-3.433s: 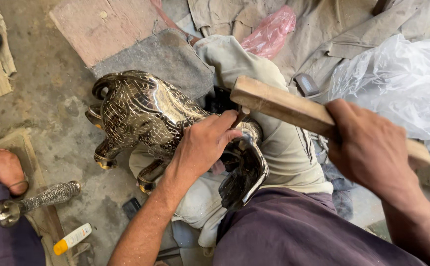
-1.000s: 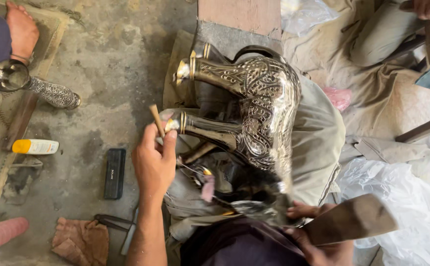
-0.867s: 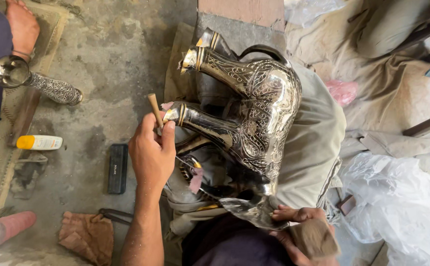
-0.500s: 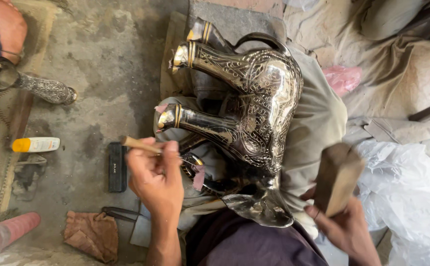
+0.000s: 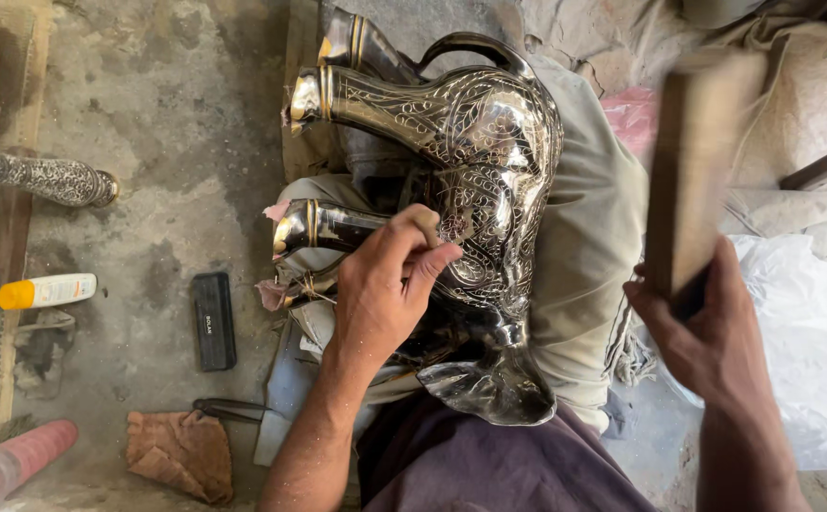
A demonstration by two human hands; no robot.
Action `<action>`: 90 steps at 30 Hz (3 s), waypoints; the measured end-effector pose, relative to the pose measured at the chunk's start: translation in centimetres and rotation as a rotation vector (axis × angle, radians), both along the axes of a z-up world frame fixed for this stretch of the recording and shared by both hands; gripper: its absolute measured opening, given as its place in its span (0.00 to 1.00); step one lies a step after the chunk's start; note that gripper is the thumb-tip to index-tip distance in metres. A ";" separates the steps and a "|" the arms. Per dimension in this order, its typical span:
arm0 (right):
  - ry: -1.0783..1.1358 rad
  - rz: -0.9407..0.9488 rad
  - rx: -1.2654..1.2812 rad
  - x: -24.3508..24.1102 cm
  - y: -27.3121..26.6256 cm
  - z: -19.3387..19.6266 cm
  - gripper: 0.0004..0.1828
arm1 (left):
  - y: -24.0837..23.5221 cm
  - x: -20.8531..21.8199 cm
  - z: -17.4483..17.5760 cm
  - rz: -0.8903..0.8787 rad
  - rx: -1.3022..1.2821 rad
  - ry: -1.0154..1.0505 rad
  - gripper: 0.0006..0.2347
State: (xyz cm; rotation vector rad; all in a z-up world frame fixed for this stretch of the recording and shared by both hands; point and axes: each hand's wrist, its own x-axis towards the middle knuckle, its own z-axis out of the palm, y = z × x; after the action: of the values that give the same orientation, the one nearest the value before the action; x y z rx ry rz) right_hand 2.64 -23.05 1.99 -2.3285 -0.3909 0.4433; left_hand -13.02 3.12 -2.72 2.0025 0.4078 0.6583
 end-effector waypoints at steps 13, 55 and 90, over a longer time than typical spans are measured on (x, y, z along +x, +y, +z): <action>-0.714 0.527 -0.357 4.4 4.3 4.7 0.24 | 1.2 0.8 1.7 -0.164 0.180 0.112 0.18; -1.082 0.874 -0.674 -0.1 13.3 12.2 0.16 | -3.8 -1.4 -2.9 0.267 -0.217 -0.118 0.10; -0.924 0.910 -0.453 1.2 6.0 10.1 0.18 | -4.7 -2.8 -3.8 0.189 -0.741 -0.498 0.09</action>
State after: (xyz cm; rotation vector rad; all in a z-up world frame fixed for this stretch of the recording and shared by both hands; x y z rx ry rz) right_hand 3.84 -17.04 12.12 -2.5389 -1.9918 -0.2235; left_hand -15.86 -1.59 -6.55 1.0654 0.4526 0.9286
